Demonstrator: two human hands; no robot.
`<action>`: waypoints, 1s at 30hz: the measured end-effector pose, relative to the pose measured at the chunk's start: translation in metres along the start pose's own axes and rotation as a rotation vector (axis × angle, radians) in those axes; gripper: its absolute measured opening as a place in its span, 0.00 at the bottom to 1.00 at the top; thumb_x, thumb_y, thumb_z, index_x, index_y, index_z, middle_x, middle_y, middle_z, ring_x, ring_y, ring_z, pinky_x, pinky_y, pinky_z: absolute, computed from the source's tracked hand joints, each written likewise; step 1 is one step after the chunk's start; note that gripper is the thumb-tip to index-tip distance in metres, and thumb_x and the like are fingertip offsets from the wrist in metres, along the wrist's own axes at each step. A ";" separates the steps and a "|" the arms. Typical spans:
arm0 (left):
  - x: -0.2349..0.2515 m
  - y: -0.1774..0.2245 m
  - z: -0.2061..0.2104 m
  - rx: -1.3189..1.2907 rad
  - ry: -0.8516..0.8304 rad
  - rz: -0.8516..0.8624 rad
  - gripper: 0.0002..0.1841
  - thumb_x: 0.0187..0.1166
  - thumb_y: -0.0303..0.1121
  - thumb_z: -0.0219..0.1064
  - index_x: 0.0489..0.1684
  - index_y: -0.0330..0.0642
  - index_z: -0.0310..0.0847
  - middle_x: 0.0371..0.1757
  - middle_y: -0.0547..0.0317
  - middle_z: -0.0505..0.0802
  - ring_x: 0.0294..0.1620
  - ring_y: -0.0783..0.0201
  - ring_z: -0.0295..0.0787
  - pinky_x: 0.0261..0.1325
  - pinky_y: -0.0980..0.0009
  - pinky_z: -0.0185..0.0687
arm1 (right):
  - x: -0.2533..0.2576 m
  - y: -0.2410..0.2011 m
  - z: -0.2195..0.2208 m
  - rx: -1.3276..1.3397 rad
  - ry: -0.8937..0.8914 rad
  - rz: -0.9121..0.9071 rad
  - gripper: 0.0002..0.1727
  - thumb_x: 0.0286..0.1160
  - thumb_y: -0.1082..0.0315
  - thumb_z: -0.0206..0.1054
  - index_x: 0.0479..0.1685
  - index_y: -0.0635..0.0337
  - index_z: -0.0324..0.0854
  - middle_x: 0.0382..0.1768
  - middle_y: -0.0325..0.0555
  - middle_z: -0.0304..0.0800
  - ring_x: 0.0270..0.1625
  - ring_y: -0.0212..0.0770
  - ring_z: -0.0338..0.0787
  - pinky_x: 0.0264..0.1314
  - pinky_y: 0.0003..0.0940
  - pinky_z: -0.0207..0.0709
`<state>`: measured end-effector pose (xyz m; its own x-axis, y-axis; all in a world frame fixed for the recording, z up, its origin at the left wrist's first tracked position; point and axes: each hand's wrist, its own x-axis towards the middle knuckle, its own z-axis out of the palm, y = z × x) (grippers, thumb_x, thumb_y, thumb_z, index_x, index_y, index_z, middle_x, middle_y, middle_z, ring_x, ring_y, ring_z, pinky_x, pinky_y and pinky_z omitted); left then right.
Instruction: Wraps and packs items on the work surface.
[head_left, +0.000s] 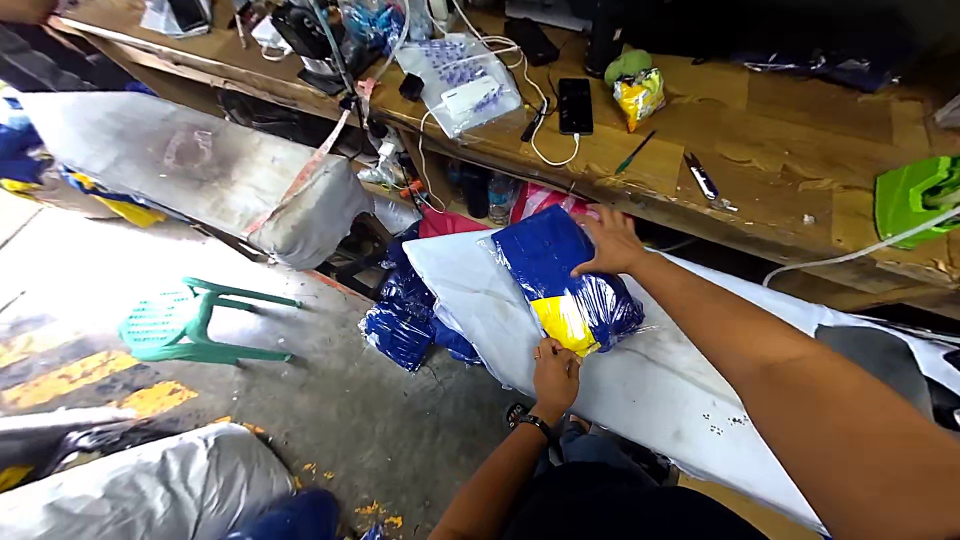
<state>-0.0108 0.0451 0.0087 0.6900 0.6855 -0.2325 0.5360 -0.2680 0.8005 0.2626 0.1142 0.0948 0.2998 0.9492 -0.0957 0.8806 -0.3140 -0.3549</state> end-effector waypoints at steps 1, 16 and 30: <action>-0.002 -0.002 0.000 -0.014 0.007 0.011 0.12 0.81 0.35 0.67 0.45 0.36 0.93 0.65 0.34 0.83 0.70 0.40 0.78 0.72 0.51 0.77 | -0.001 0.002 0.003 0.080 0.016 0.112 0.59 0.49 0.40 0.88 0.89 0.50 0.66 0.88 0.71 0.57 0.86 0.79 0.58 0.76 0.82 0.58; 0.000 -0.027 -0.085 -0.556 0.064 -0.227 0.32 0.91 0.48 0.54 0.84 0.29 0.66 0.85 0.26 0.68 0.86 0.35 0.65 0.86 0.41 0.62 | -0.104 -0.006 0.089 1.133 -0.014 0.695 0.37 0.78 0.53 0.72 0.82 0.62 0.67 0.61 0.58 0.88 0.57 0.44 0.91 0.61 0.45 0.85; -0.005 0.073 -0.117 -1.453 0.142 -0.003 0.46 0.86 0.67 0.17 0.95 0.41 0.42 0.92 0.43 0.61 0.92 0.48 0.55 0.88 0.42 0.56 | -0.132 -0.050 -0.040 0.646 0.403 -0.334 0.33 0.51 0.61 0.84 0.56 0.78 0.85 0.70 0.72 0.80 0.77 0.61 0.73 0.83 0.54 0.62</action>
<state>-0.0322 0.1013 0.1335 0.5911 0.7674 -0.2486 -0.4752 0.5803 0.6614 0.1933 0.0035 0.1626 0.2768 0.8708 0.4064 0.5997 0.1739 -0.7811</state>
